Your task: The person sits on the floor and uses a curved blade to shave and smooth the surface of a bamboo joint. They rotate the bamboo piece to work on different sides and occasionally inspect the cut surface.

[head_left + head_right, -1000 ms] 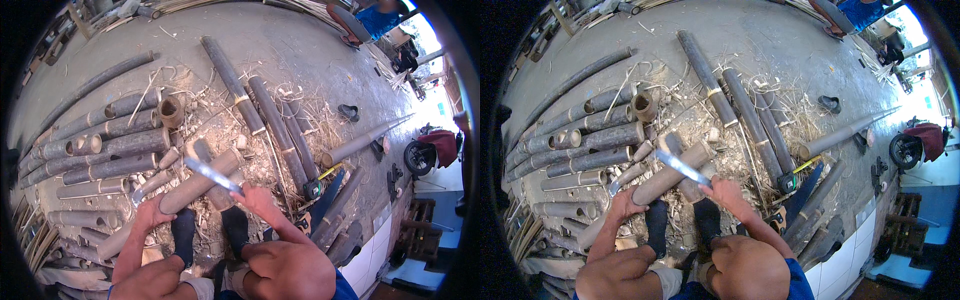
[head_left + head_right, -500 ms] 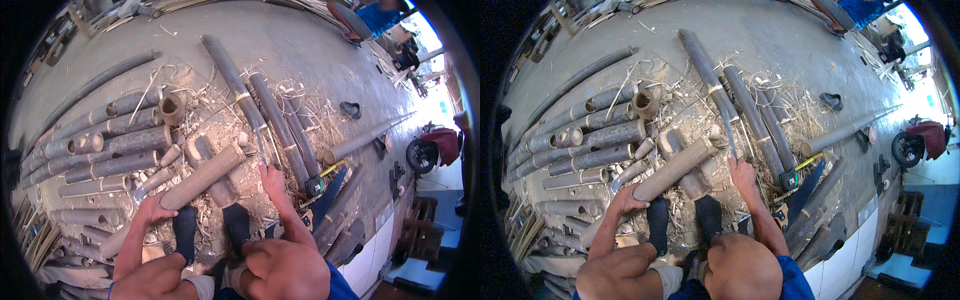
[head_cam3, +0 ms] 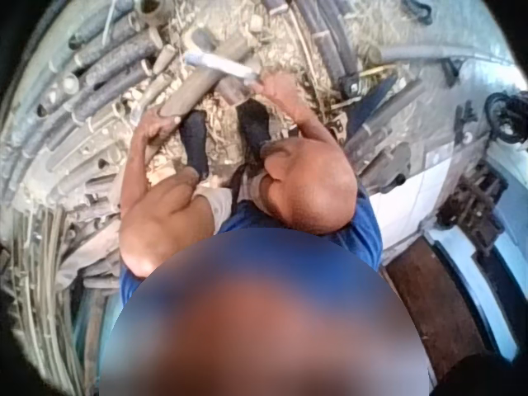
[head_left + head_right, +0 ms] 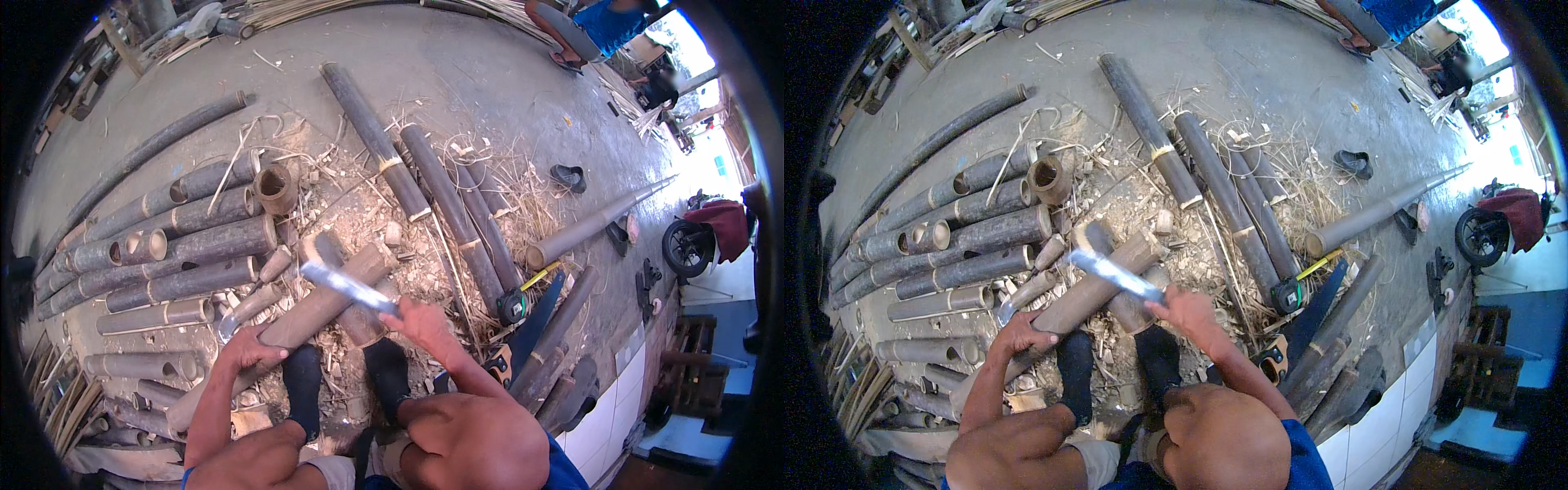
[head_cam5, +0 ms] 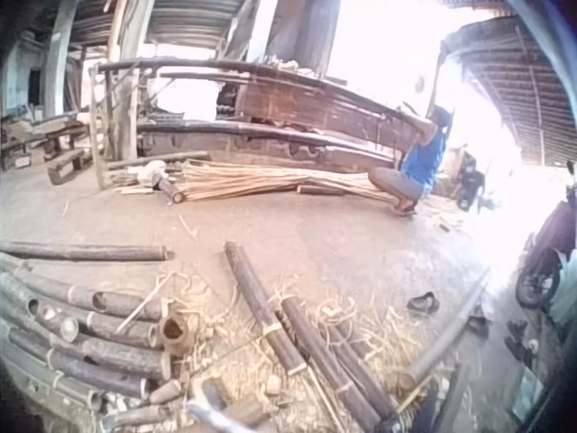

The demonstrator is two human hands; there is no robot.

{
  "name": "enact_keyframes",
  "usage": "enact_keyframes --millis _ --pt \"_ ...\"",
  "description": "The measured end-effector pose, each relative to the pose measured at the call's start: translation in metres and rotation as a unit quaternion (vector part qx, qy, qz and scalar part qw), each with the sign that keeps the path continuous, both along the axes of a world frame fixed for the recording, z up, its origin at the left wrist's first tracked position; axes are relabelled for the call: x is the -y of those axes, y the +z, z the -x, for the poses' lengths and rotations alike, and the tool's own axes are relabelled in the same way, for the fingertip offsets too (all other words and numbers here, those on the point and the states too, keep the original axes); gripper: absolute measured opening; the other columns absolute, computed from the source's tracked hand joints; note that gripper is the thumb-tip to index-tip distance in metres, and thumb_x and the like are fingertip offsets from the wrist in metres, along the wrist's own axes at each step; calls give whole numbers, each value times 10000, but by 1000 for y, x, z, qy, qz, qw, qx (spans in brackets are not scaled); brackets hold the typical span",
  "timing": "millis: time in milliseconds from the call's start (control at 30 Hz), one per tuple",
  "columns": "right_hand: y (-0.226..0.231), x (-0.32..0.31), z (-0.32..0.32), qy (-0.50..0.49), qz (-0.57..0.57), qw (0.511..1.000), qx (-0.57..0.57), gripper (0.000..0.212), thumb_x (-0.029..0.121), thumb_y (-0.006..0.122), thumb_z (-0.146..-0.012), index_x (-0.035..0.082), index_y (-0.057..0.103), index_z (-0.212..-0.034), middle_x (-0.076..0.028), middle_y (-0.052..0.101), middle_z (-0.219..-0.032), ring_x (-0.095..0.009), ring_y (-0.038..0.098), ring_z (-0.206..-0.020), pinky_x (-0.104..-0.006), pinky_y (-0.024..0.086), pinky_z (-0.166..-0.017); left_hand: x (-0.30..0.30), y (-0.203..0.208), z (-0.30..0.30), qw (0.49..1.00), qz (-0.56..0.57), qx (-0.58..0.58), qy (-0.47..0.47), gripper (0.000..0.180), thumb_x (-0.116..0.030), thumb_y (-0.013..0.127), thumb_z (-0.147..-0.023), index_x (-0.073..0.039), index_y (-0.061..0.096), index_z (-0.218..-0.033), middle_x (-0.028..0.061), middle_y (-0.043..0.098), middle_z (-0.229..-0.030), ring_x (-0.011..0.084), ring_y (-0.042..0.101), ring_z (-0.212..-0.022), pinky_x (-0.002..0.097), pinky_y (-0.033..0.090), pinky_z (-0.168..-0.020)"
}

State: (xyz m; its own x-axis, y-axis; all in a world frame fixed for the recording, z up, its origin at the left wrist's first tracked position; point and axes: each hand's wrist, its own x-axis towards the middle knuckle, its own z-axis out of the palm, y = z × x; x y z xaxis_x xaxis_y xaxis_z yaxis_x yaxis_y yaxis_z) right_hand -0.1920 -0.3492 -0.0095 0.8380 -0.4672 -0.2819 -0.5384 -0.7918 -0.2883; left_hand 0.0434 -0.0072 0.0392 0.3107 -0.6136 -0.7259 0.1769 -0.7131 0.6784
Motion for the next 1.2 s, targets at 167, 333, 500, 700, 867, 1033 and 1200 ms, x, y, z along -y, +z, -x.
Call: enact_keyframes --millis 167,333,500,700,867,1033,1200 --pt "-3 -11 -4 -58 -42 995 71 645 659 448 -1007 51 609 -865 -184 650 -625 -401 683 -596 -523 531 -518 1 -4 -4 994 -90 33 -53 845 -462 868 -711 -15 618 -1383 160 731 -1161 242 688 -1029 377 547 -904" --pt "3 -8 -1 107 118 987 -5 662 645 429 -1024 29 650 -923 -137 653 -627 -343 710 -607 -512 544 -519 -6 -14 -8 997 -64 13 -34 914 -567 842 -709 4 609 -1384 203 695 -1255 295 665 -1125 402 523 -970" --pt "3 -2 5 22 40 999 2 666 663 452 -1006 26 628 -917 -158 673 -646 -373 709 -610 -506 548 -519 -4 -21 -13 989 -96 53 -102 946 -602 816 -721 27 590 -1392 241 678 -1265 332 650 -1156 413 519 -988" --pt "14 43 9 -255 19 962 99 657 572 513 -1020 -48 678 -875 -286 689 -792 -460 699 -715 -553 546 -662 -10 -19 -3 985 -109 112 -77 972 -593 811 -707 42 571 -1402 278 656 -1300 345 639 -1206 430 504 -1014" --pt "31 64 46 -269 -75 948 151 569 545 606 -975 -15 677 -1052 -296 675 -751 -521 675 -779 -544 530 -714 -31 0 14 964 -30 242 -109 978 -554 827 -682 -6 544 -1440 278 682 -1243 331 672 -1156 438 521 -982" --pt "23 26 75 -283 -106 940 156 498 462 701 -932 -21 656 -1047 -265 648 -729 -443 675 -711 -508 492 -651 -35 21 27 969 -128 200 -72 930 -509 858 -672 -29 565 -1412 240 721 -1182 333 711 -1079 418 556 -904" --pt "14 4 71 -319 -161 923 142 465 425 734 -917 -27 646 -978 -213 638 -708 -405 640 -680 -492 481 -661 12 20 38 974 -49 221 -30 914 -517 839 -699 -19 568 -1416 256 713 -1194 347 694 -1118 435 525 -957"
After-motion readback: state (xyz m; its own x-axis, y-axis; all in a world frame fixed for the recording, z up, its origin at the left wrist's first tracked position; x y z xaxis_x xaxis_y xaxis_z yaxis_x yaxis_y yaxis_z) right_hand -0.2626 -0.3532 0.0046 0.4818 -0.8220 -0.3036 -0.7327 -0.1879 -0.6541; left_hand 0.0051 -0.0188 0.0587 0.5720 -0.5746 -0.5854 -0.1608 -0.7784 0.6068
